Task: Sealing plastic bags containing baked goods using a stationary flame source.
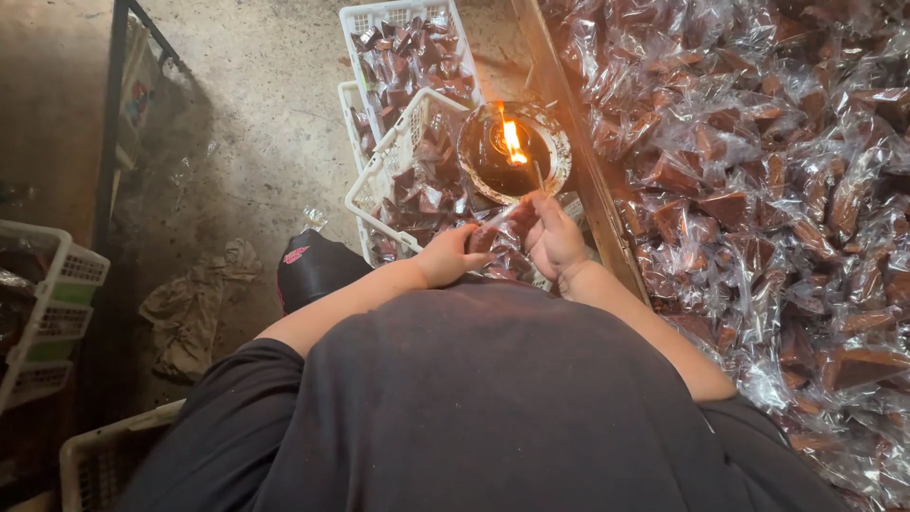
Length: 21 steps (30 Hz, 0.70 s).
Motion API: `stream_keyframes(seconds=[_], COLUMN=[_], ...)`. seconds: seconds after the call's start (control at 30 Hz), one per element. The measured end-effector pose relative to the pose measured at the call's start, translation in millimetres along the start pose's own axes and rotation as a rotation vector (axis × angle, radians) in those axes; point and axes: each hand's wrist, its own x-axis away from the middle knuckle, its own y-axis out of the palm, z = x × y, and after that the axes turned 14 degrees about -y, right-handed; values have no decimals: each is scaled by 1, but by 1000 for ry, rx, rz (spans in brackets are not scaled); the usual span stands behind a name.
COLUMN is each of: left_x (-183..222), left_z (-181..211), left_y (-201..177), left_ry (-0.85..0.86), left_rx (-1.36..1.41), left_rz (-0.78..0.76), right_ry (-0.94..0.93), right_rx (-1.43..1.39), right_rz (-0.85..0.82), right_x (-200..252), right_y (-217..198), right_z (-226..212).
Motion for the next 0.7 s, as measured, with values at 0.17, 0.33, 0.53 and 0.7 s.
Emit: stream_keyframes(seconds=[0.17,0.33,0.53,0.7], left_x=[5,-23,-3,-4], left_z=[10,-31,-26,-29], left_y=[-4,12,-1,-12], left_ry=[18,-36,-64,-63], left_rx=[150,211,285,141], left_rz=[-70,-26,-144,-162], right_ry=[22,77,77,221], right_rx=[293,480,826,667], right_rz=[-132,-67,-23,84], right_x=[43,-9,-14,-7], right_y=[78,39,65,78], right_z=[-30,-8,-58,-63])
